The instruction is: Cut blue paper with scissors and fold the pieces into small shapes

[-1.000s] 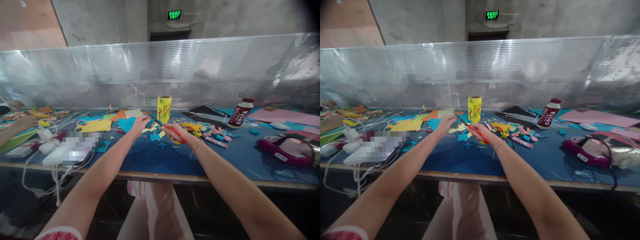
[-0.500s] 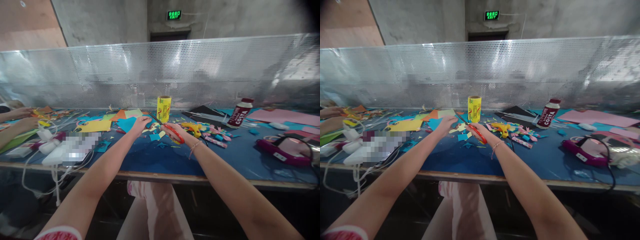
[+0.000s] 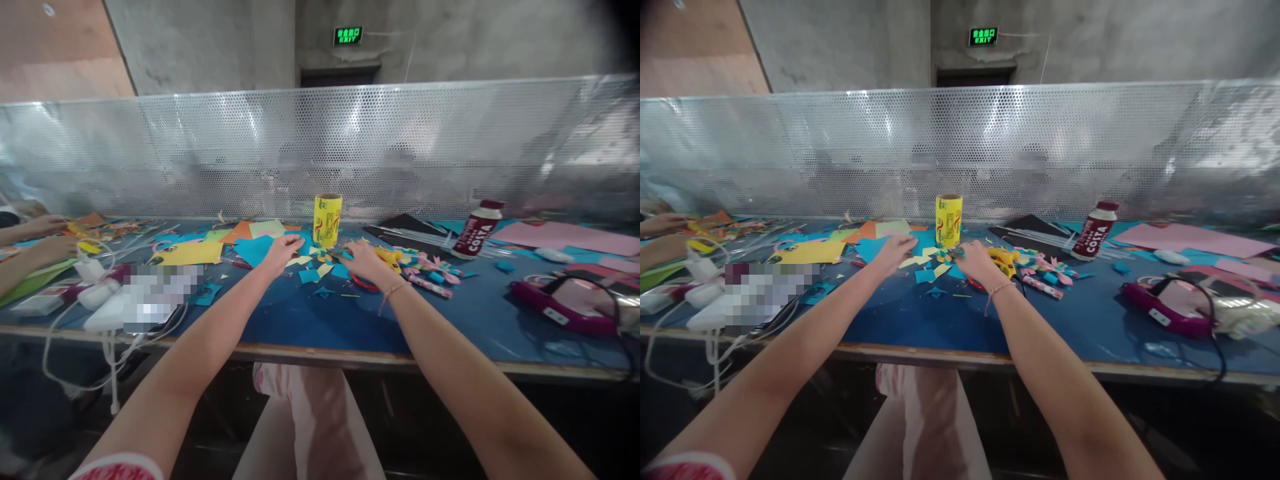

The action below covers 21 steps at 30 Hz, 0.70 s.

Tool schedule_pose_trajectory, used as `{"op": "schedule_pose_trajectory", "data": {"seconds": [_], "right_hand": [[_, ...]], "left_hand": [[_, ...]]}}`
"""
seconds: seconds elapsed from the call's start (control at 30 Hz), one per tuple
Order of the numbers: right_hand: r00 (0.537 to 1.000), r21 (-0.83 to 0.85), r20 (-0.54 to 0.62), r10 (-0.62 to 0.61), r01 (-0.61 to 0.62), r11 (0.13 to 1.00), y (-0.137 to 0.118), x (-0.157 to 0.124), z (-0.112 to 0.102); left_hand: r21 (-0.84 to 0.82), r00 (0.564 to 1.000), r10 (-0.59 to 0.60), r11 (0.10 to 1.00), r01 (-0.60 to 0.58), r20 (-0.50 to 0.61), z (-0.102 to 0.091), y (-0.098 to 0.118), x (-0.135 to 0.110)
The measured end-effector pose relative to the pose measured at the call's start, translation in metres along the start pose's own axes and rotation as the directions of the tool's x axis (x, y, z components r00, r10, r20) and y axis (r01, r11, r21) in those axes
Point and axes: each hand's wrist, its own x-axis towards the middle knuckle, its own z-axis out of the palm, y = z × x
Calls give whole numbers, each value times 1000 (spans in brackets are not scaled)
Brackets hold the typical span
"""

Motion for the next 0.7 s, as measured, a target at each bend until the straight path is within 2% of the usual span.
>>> {"op": "schedule_pose_trajectory", "data": {"seconds": [0.03, 0.1, 0.23, 0.3, 0.53, 0.7], "right_hand": [[998, 163, -10, -55, 56, 985, -8, 1, 2], [996, 438, -7, -87, 81, 895, -23, 3, 7], [996, 672, 9, -93, 63, 738, -41, 1, 16], [996, 703, 10, -94, 60, 709, -44, 0, 18], [998, 724, 19, -58, 27, 689, -43, 1, 18], [1000, 634, -17, -13, 21, 773, -41, 3, 19]], "left_hand": [[3, 1000, 8, 1000, -8, 7, 1, -1, 0], [5, 1000, 26, 1000, -26, 15, 4, -3, -1], [53, 999, 33, 998, -34, 17, 8, -4, -2], [90, 998, 50, 994, -54, 43, 9, -5, -3], [100, 992, 98, 989, -105, 81, 10, -7, -4], [197, 990, 117, 972, -130, 75, 13, -8, -4]]}}
